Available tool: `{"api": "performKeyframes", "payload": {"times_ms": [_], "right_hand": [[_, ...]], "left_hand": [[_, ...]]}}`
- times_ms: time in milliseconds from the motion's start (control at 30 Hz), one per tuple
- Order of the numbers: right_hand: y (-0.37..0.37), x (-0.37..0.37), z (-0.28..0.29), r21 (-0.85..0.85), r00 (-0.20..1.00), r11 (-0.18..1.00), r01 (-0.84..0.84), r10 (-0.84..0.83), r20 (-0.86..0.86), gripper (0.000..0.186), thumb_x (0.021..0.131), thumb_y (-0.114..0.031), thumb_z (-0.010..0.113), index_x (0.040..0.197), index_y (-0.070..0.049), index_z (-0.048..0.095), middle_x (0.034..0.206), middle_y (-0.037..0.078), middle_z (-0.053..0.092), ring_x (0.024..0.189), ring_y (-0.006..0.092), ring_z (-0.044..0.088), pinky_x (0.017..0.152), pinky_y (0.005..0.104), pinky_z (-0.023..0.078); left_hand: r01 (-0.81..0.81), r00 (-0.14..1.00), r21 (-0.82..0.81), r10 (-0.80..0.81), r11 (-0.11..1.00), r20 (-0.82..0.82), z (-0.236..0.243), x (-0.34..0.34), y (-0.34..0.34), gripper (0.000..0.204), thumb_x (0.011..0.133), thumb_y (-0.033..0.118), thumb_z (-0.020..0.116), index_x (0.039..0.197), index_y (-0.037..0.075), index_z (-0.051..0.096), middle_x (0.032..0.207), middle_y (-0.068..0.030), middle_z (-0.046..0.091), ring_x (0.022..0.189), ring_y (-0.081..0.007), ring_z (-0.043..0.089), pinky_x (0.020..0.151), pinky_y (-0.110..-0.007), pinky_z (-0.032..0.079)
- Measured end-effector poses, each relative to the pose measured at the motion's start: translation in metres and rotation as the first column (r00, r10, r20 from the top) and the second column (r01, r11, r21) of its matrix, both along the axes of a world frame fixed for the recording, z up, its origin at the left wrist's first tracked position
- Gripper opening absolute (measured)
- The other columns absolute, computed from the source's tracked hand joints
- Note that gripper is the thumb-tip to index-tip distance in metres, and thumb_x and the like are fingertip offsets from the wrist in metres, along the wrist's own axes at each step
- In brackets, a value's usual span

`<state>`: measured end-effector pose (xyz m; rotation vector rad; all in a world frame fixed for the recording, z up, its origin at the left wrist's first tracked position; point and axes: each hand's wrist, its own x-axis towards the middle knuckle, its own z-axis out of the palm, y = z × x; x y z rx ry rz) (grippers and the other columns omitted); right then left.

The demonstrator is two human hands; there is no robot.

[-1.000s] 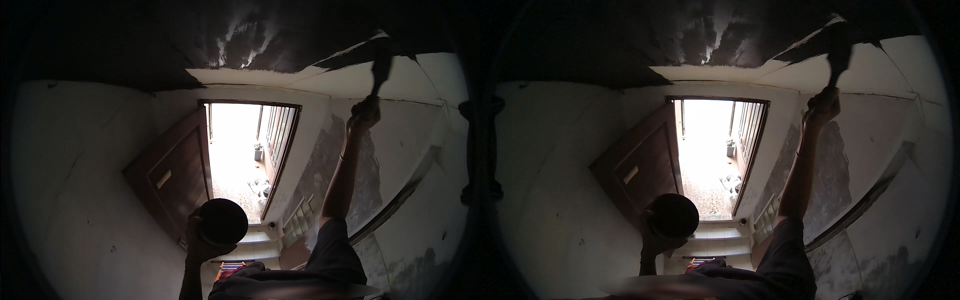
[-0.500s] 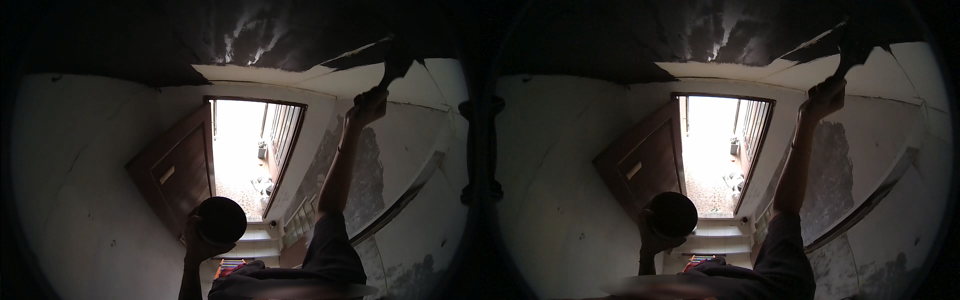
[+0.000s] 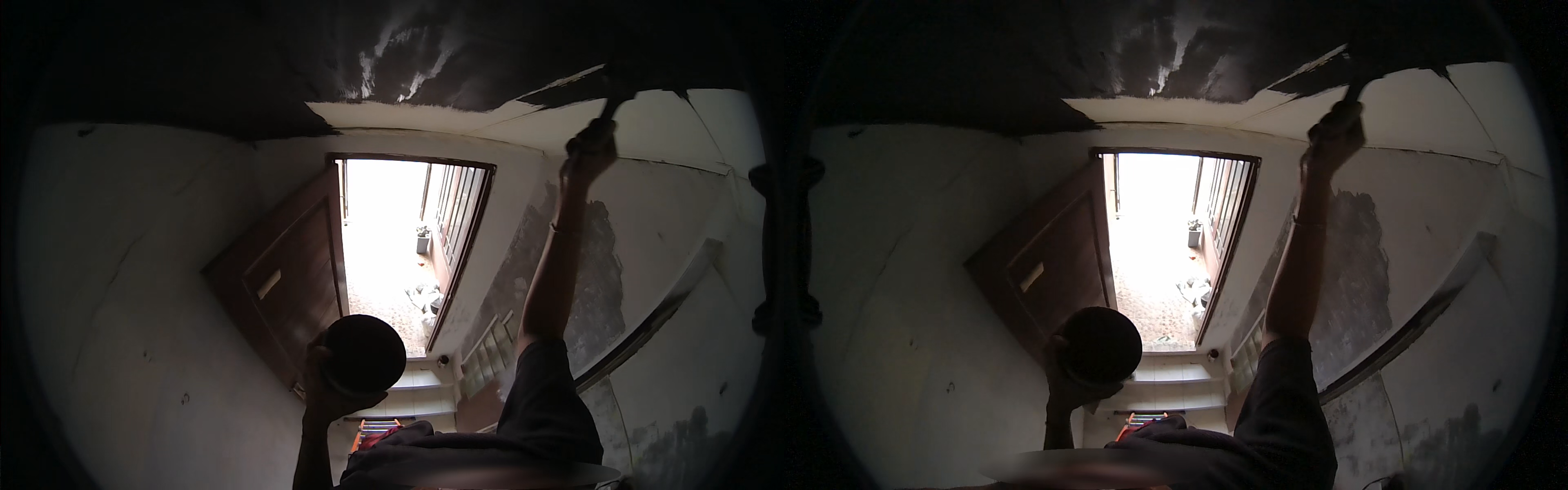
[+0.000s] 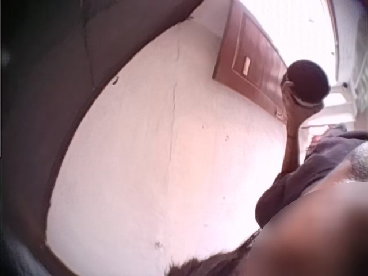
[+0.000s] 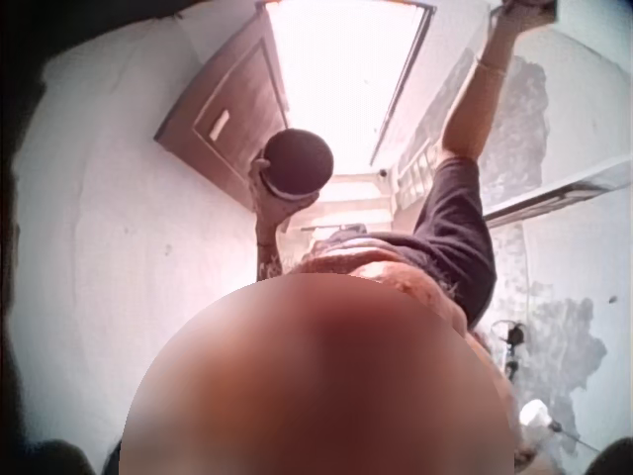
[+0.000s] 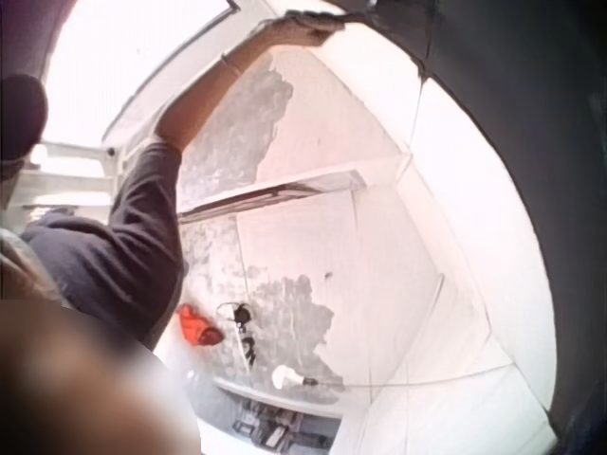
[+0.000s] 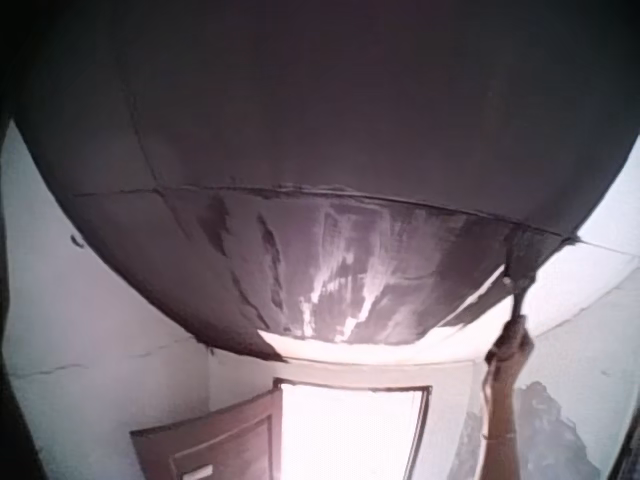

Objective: The person paints a ceiling with black paint using a brush and a small container. They repeatedly dip the brush into the container and apply paint to the ceiling surface in a stairwell area.

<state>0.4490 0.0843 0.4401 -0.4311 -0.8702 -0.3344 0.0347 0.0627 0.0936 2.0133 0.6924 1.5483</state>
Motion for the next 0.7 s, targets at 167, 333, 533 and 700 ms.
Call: {"api": "performKeyframes", "payload": {"times_ms": [167, 333, 533, 700], "right_hand": [[0.012, 0.004, -0.055, -0.192, 0.945, 0.949, 0.25, -0.282, -0.164, 0.047, 0.107, -0.038, 0.048, 0.078, -0.003, 0.056, 0.057, 0.0, 0.044, 0.042, 0.0072, 0.037, 0.04, 0.0259, 0.032], [-0.012, -0.001, -0.074, -0.031, 0.792, 0.793, 0.609, -0.61, -0.041, 0.043, 0.111, -0.028, 0.04, 0.129, 0.007, 0.055, 0.076, 0.007, 0.056, 0.065, 0.0143, 0.056, 0.06, 0.0306, 0.05], [-0.001, -0.014, -0.025, -0.028, 0.412, 0.411, 0.911, -0.907, 0.088, 0.051, 0.107, -0.016, 0.042, 0.155, 0.001, 0.033, 0.103, 0.019, 0.059, 0.089, 0.026, 0.058, 0.073, 0.0382, 0.049], [0.042, 0.003, -0.002, 0.026, 0.307, 0.318, 0.948, -0.931, 0.198, 0.055, 0.101, -0.004, 0.046, 0.153, 0.005, 0.029, 0.1, 0.026, 0.059, 0.088, 0.037, 0.056, 0.076, 0.0464, 0.049]], "left_hand": [[0.074, 0.997, -0.115, -0.07, 0.991, 0.038, -0.004, -0.002, 0.002, 0.116, 0.046, 0.02, 0.101, 0.142, 0.015, 0.035, 0.141, -0.0146, 0.047, 0.129, -0.0308, 0.052, 0.105, -0.047, 0.05], [0.068, 0.996, -0.016, -0.067, 0.998, 0.052, -0.005, -0.005, 0.001, 0.112, 0.051, 0.021, 0.099, 0.142, 0.016, 0.035, 0.14, -0.0153, 0.049, 0.127, -0.0303, 0.054, 0.103, -0.046, 0.052], [0.043, 0.999, -0.056, -0.042, 0.998, 0.018, -0.009, -0.005, -0.001, 0.106, 0.056, 0.023, 0.097, 0.142, 0.016, 0.035, 0.139, -0.0172, 0.051, 0.126, -0.0304, 0.056, 0.099, -0.046, 0.055], [0.041, 0.999, -0.061, -0.04, 0.997, 0.027, -0.01, -0.007, -0.001, 0.102, 0.06, 0.025, 0.095, 0.142, 0.016, 0.036, 0.137, -0.0188, 0.052, 0.124, -0.0304, 0.058, 0.096, -0.046, 0.057]]}}
